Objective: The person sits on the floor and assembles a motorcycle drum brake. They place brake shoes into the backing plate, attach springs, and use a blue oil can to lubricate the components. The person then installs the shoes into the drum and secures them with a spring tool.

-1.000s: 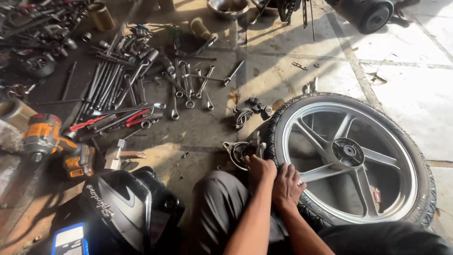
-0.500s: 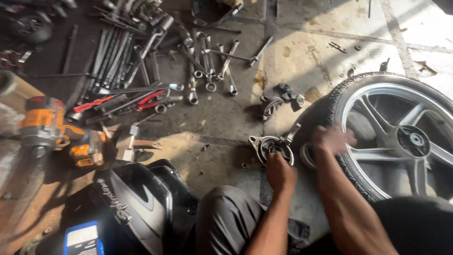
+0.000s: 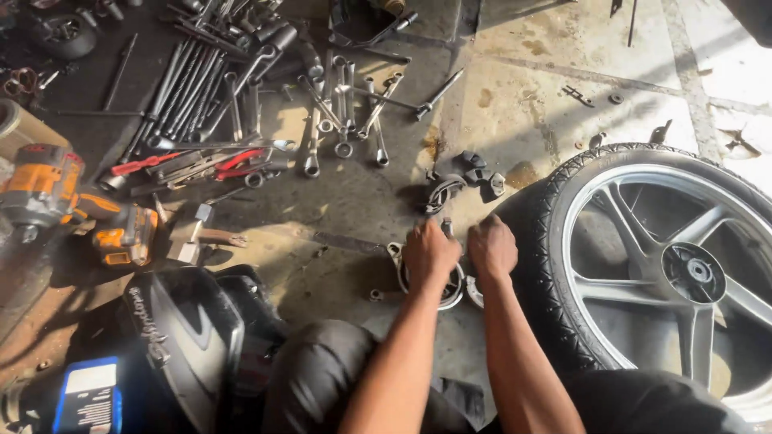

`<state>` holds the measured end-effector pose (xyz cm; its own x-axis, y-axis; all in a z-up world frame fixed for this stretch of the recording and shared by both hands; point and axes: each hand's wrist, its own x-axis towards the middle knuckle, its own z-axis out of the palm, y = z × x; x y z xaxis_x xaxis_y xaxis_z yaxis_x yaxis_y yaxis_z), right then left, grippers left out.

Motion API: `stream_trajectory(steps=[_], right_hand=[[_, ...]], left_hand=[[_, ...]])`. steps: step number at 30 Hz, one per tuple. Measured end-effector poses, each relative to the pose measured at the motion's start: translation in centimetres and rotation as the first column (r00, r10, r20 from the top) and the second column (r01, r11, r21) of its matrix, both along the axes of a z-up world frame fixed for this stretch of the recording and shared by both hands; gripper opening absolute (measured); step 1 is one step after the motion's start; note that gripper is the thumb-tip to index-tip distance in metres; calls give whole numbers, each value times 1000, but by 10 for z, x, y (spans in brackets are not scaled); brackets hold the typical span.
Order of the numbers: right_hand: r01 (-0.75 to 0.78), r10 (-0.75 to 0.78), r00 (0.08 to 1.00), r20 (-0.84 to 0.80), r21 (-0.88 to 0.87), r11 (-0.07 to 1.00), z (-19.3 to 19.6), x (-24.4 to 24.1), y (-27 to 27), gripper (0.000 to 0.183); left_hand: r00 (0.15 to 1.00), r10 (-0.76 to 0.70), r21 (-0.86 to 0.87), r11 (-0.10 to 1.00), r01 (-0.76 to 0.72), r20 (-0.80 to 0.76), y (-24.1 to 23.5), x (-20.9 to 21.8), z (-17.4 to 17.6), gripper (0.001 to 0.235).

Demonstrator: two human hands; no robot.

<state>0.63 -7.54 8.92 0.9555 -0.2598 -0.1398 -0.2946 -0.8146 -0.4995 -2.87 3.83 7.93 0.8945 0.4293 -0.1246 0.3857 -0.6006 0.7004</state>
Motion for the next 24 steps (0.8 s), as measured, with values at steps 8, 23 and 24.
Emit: stream_trajectory(steps=[8, 23, 24], right_hand=[[-486, 549, 719, 425, -257, 835, -32, 102, 37, 62], [250, 70, 955, -287, 912, 324, -119, 92, -36, 26], [231, -3, 971, -238, 940, 252, -124, 82, -42, 28]], left_hand=[[934, -291, 179, 950, 256, 209, 35, 90, -88, 55], [937, 225, -403, 909, -103, 269, 43, 68, -126, 18], [934, 238, -477, 875, -87, 266, 43, 62, -133, 16]])
